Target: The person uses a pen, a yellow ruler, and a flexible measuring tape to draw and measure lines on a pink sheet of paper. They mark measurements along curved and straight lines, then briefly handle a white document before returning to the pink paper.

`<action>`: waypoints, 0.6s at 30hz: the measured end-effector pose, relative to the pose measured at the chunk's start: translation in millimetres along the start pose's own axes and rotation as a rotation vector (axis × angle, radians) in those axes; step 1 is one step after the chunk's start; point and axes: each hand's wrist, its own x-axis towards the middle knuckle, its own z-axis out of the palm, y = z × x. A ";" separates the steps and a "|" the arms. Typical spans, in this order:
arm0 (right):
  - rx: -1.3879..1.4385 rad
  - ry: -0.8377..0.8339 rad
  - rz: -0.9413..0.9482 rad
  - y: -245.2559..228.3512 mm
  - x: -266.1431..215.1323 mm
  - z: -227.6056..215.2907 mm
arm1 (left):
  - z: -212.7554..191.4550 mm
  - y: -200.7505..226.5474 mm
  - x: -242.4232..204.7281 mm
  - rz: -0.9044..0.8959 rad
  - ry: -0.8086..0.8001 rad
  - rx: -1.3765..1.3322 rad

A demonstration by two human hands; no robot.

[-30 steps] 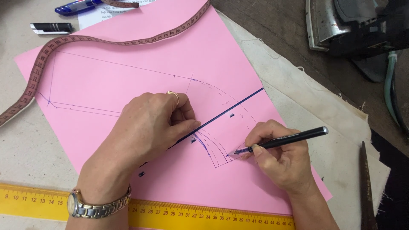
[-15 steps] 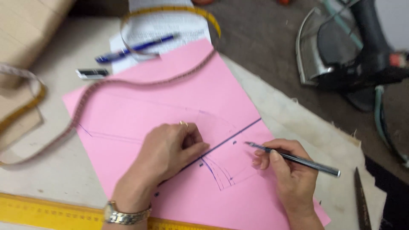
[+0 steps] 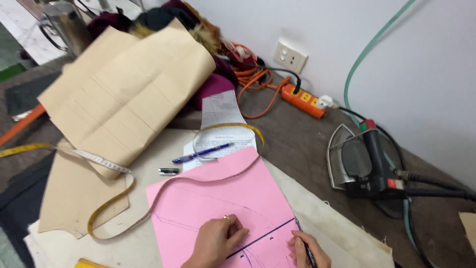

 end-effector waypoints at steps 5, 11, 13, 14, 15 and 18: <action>-0.029 -0.047 0.015 -8.7 -2.4 -4.3 | 7.8 -6.0 -6.7 0.060 0.038 0.009; -0.057 -0.206 0.033 -16.4 -0.7 -13.3 | 10.2 -1.4 -12.5 0.343 0.211 0.163; 0.082 -0.165 0.154 -23.6 -6.5 -13.2 | -2.6 11.3 -20.6 0.544 0.316 0.259; 0.084 -0.152 0.165 -29.4 -16.0 -21.5 | -1.9 4.0 -13.4 0.552 0.301 0.261; 0.079 -0.162 0.143 -35.5 -24.0 -26.7 | -2.8 -4.4 -4.0 0.617 0.303 0.367; 0.000 -0.117 0.085 -33.0 -47.9 -38.3 | -20.7 -20.5 35.3 0.680 0.336 0.542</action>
